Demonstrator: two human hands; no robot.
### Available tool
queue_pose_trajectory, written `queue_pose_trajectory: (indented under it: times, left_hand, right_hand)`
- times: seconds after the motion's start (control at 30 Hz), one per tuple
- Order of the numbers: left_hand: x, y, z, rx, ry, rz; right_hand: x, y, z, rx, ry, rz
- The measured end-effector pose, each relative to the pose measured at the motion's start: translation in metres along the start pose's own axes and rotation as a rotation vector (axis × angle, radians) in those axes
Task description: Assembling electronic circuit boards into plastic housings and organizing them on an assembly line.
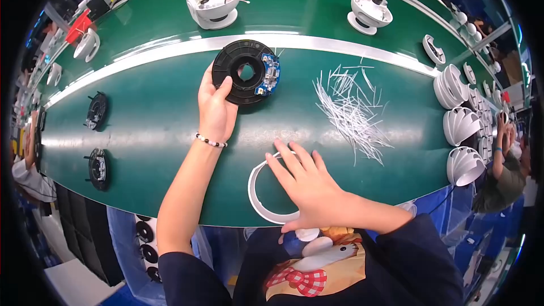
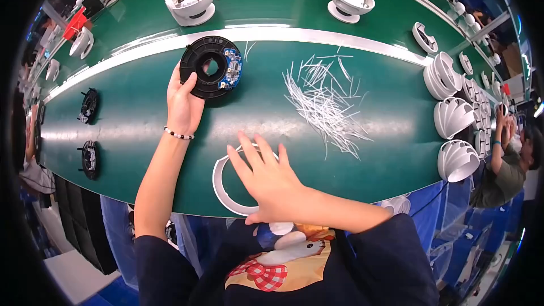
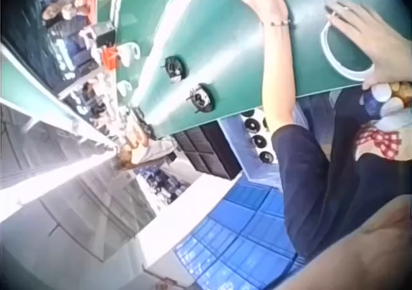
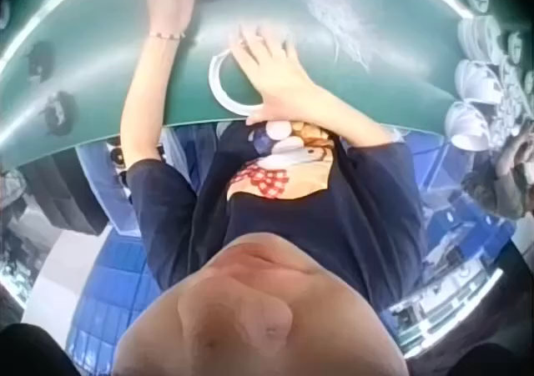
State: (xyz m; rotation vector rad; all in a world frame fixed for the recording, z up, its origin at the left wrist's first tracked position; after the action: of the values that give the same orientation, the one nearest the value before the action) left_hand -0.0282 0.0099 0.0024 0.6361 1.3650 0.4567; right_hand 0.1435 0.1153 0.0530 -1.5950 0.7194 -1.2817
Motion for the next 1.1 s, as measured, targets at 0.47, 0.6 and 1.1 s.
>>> queue_pose_trajectory:
  times: [0.47, 0.6, 1.1]
  left_hand:
    - [0.008, 0.05, 0.06, 0.458, -0.428, 0.133]
    - [0.012, 0.034, 0.053, 0.316, -0.821, 0.365]
    - [0.017, 0.027, 0.054, 0.166, -0.578, 0.244]
  right_hand:
    - [-0.07, -0.019, -0.031, -0.907, 0.282, -0.685]
    - [-0.062, -0.017, -0.032, -0.714, 0.091, -0.632]
    - [-0.035, -0.016, -0.04, -0.725, -0.043, -0.233]
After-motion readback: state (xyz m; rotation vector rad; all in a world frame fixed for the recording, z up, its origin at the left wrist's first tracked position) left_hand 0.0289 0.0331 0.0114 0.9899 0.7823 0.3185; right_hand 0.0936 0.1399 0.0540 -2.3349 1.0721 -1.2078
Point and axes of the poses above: each hand's wrist, its own z-axis away from the middle knuckle, its own y-axis out of the palm, x = y × z, the point moved 3 cm from there along -z, towards the middle knuckle, and after that the axes turned 14 degrees about -x, right-handed, at the moved point
